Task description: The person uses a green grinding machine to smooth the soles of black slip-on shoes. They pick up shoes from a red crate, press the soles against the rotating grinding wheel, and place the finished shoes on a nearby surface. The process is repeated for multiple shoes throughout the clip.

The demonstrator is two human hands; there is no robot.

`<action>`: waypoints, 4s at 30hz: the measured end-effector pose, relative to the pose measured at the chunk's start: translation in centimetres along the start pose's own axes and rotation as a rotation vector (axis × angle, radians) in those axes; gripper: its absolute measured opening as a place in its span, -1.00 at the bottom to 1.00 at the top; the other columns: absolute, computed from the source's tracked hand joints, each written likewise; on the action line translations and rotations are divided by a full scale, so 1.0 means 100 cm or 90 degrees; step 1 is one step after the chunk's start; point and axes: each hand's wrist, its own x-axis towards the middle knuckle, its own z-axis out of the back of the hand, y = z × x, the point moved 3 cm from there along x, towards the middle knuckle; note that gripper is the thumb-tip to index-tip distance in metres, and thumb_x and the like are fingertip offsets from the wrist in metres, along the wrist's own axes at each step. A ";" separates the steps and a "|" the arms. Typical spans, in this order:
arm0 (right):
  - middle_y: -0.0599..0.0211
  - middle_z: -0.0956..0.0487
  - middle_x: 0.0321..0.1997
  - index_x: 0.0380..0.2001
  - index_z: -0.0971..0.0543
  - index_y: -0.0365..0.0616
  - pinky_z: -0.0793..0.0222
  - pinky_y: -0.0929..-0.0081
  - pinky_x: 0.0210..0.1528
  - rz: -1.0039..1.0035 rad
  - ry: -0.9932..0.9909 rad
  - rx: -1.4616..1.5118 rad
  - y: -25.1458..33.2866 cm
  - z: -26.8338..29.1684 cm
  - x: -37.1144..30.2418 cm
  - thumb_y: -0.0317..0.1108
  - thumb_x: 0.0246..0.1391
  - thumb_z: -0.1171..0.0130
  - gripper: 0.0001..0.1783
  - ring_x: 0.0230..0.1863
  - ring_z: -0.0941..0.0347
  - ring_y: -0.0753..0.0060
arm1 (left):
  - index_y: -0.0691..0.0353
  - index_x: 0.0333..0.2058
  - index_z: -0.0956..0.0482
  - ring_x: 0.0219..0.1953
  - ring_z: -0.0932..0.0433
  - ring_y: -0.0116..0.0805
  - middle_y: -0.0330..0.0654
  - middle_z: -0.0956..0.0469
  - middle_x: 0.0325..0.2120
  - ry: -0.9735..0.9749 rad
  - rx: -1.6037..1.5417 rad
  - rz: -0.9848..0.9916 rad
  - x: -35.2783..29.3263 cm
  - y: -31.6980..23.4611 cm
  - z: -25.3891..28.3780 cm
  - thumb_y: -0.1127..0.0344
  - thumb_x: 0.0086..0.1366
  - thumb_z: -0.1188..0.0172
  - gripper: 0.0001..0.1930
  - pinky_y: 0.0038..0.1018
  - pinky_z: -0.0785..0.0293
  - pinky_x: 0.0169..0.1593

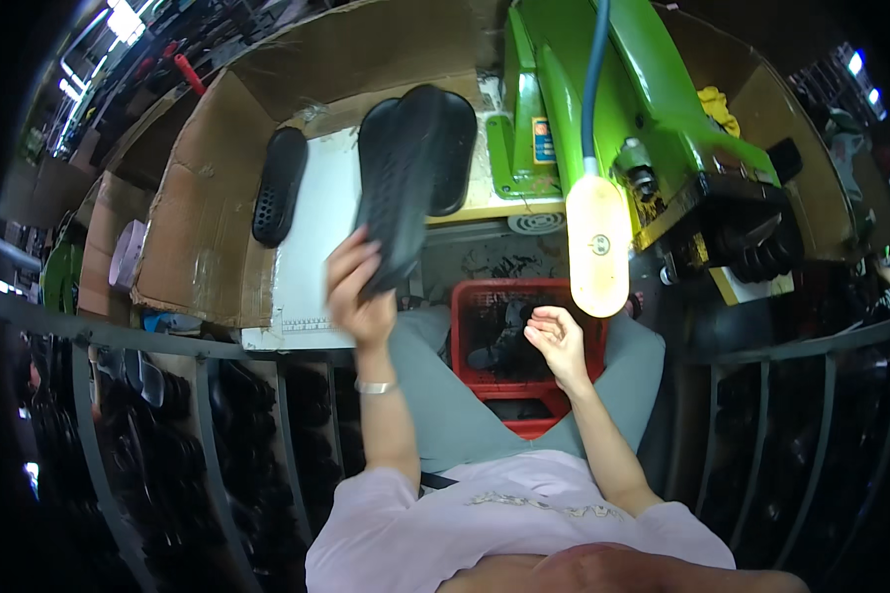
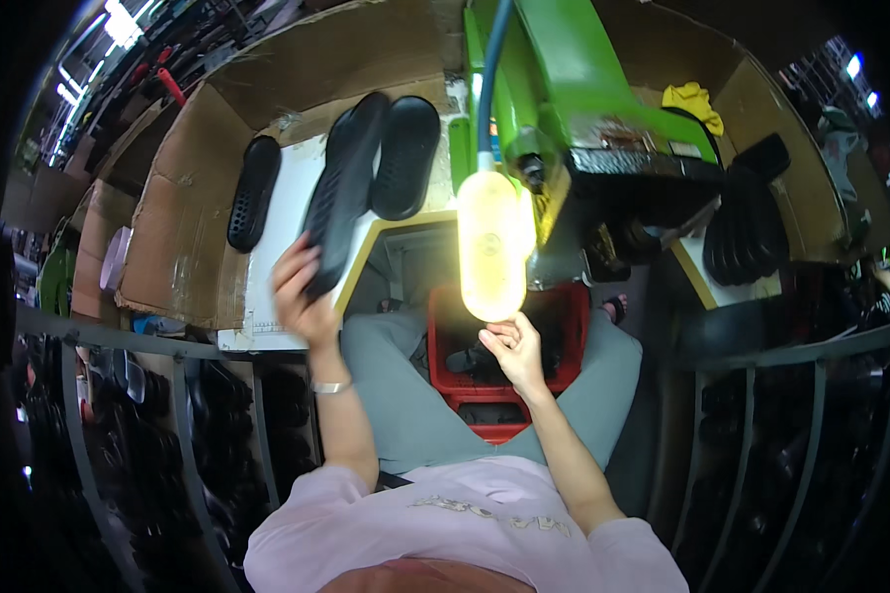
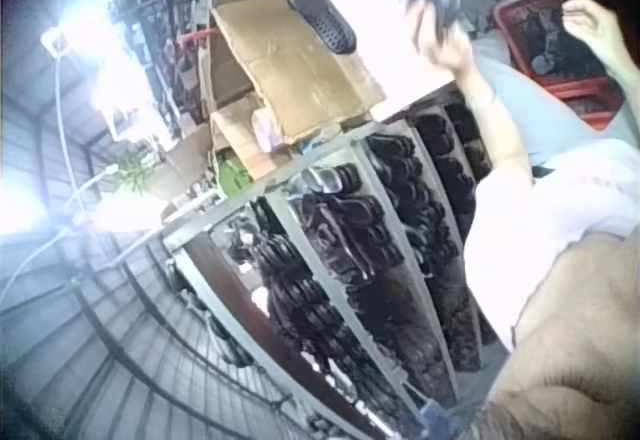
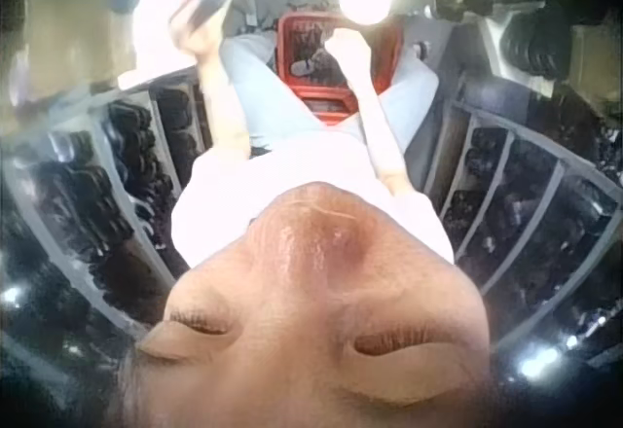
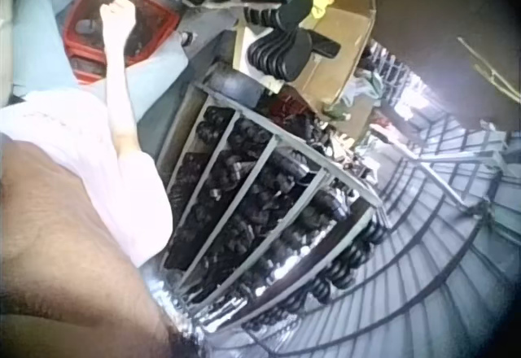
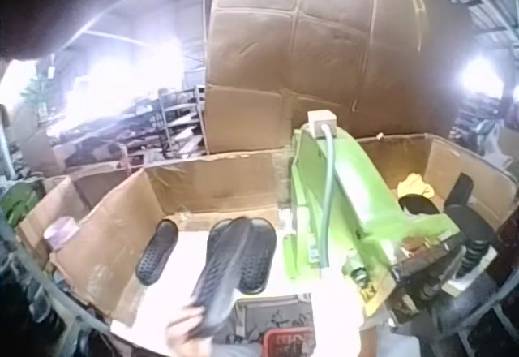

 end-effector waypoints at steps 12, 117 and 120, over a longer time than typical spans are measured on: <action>0.32 -0.56 -0.21 -0.16 -0.53 -0.23 -0.50 0.57 -0.19 -0.017 -0.052 0.006 -0.021 0.036 0.007 -0.54 0.04 -0.29 -0.73 -0.21 -0.53 0.55 | 0.27 -0.11 -0.58 0.17 -0.38 0.03 -0.01 -0.53 -0.05 0.393 0.095 0.257 0.009 0.081 -0.056 0.59 0.00 -0.23 -0.61 -0.22 -0.33 0.21; 0.16 -0.62 -0.35 -0.31 -0.60 -0.30 -0.48 0.41 -0.28 0.707 -0.277 -0.461 0.147 0.024 -0.007 -0.29 -0.49 -0.57 -0.43 -0.34 -0.57 0.19 | 0.30 -0.21 -0.58 -0.27 -0.61 -0.30 -0.10 -0.61 -0.33 0.469 -0.133 0.458 -0.074 -0.051 -0.119 0.48 -0.09 -0.47 -0.60 -0.47 -0.50 -0.13; 0.12 -0.64 -0.24 -0.24 -0.61 -0.31 -0.49 0.41 -0.20 0.662 -0.271 -0.363 0.124 0.041 0.010 -0.25 -0.42 -0.56 -0.41 -0.26 -0.59 0.20 | 0.34 -0.33 -0.61 -0.40 -0.60 -0.34 -0.11 -0.62 -0.45 0.295 -0.122 0.265 -0.068 -0.080 -0.144 0.51 -0.04 -0.43 -0.75 -0.47 -0.51 -0.24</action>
